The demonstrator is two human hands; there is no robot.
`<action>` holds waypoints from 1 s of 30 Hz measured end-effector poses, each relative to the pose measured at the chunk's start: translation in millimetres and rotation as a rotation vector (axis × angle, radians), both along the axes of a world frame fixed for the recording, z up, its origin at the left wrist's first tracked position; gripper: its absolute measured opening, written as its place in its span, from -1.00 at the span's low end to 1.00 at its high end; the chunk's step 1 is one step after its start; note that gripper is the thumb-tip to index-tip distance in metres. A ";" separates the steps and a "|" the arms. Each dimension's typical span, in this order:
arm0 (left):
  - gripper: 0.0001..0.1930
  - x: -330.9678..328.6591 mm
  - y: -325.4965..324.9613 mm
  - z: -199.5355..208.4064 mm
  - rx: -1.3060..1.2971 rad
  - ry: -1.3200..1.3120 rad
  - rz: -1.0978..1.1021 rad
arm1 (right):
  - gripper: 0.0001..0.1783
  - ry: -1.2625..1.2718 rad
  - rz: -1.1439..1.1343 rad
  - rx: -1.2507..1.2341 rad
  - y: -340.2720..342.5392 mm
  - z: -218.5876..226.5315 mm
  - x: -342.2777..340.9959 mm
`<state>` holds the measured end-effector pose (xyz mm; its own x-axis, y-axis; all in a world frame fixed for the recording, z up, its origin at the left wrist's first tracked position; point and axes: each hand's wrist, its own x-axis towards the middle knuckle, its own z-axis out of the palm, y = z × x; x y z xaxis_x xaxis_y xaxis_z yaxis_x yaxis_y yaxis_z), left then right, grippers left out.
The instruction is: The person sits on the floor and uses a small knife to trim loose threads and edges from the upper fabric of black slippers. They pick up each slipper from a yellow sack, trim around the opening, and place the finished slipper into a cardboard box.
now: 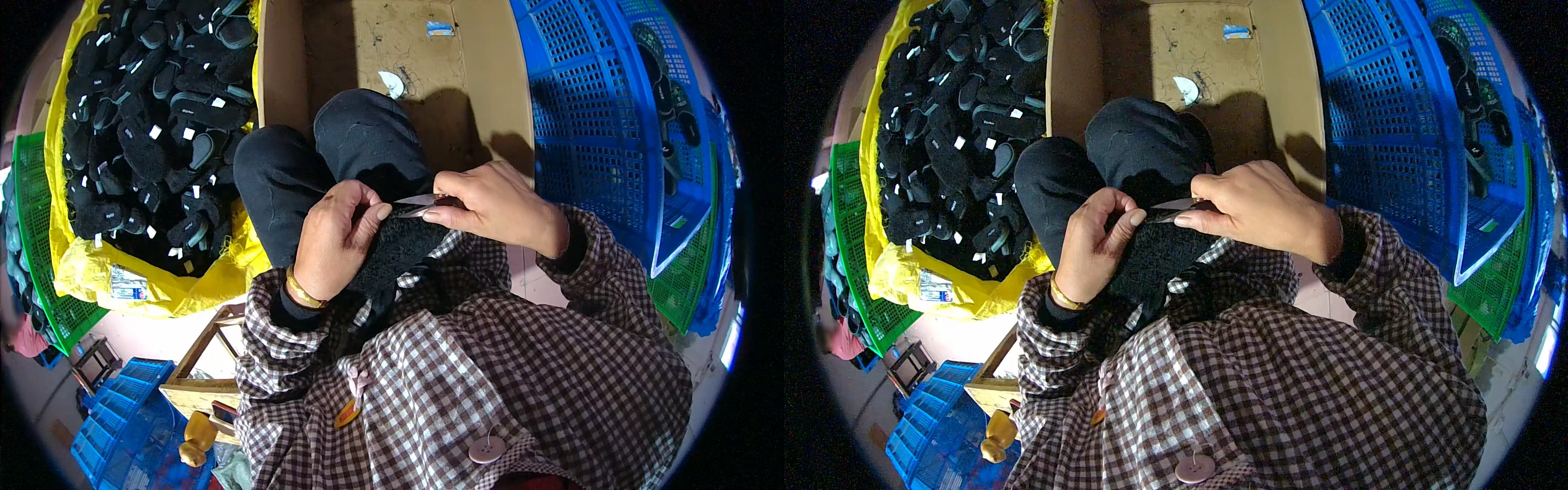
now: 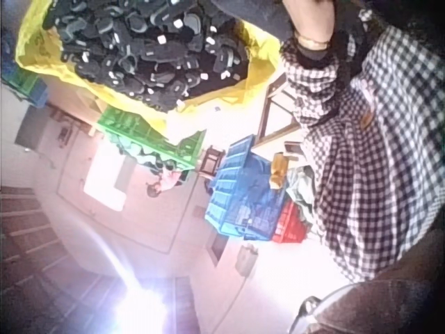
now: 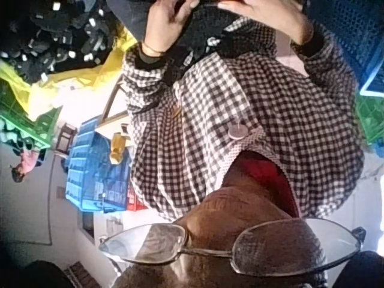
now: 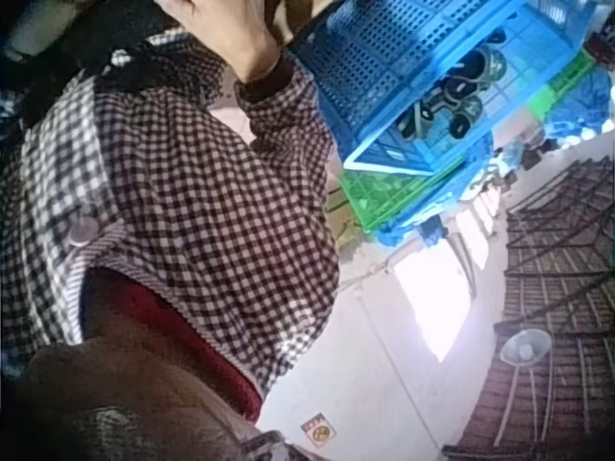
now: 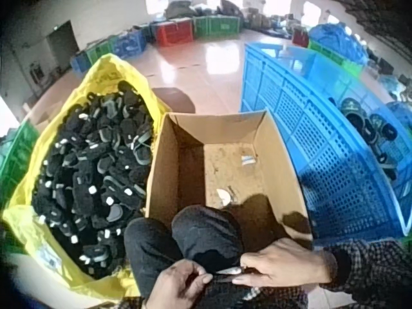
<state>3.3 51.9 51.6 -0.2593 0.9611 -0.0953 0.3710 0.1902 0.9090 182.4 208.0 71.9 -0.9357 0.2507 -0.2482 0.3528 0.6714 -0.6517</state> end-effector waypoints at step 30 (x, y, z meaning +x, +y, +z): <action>-0.38 -27.8 -28.0 11.8 0.094 -0.269 -0.026 | -0.54 0.026 -0.419 -0.669 -34.7 -46.7 7.4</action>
<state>-24.5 23.9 63.4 -0.2116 0.9750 -0.0678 0.1175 0.0943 0.9886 189.8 173.3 25.3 -0.8039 0.3887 -0.4502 0.4691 -0.0512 -0.8817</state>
